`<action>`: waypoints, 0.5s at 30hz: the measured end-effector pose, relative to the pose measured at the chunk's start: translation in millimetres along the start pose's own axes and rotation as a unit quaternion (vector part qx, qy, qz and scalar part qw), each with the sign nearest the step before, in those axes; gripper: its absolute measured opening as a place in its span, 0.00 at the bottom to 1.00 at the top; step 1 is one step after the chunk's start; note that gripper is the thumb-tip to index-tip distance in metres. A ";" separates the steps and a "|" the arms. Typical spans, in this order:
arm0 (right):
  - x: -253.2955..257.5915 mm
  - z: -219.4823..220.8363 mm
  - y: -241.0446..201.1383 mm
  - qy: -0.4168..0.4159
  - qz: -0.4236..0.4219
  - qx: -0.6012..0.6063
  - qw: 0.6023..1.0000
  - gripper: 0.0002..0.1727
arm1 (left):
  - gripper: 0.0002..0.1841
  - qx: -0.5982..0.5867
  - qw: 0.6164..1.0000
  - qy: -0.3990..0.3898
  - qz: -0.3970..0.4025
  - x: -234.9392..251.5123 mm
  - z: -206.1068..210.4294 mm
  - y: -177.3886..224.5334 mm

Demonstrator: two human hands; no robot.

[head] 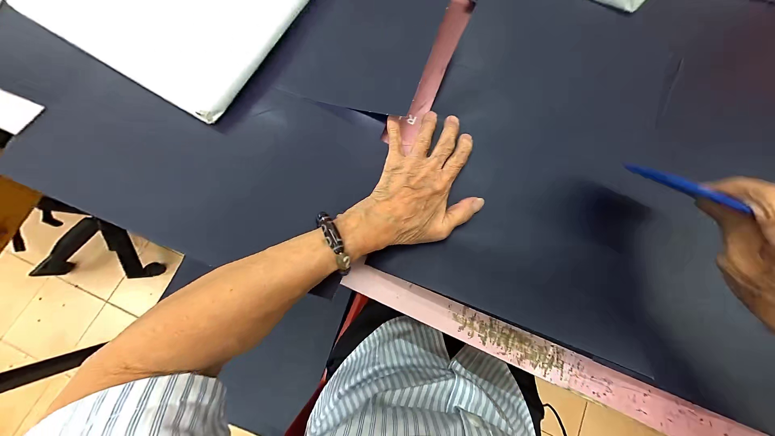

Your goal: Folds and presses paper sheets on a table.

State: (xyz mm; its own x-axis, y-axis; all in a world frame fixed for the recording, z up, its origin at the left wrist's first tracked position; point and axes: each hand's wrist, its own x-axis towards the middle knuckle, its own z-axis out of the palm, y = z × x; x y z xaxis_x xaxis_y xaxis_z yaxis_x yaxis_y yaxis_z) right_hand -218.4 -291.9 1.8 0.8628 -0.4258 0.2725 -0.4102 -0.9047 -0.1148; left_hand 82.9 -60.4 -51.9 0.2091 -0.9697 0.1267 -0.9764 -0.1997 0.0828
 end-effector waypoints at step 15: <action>185.6 88.0 -108.6 -0.016 -0.175 0.062 0.982 0.18 | 0.46 -0.044 0.999 -0.004 0.004 5.0 2.2 30.3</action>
State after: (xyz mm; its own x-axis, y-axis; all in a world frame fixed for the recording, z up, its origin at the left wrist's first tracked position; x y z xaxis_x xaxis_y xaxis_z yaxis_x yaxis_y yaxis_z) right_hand 12.3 -273.8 -19.3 0.9542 -0.0860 0.2865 -0.0488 -0.9897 -0.1346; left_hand 54.2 -71.5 -51.0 0.2000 -0.9725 0.1191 -0.9694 -0.1787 0.1684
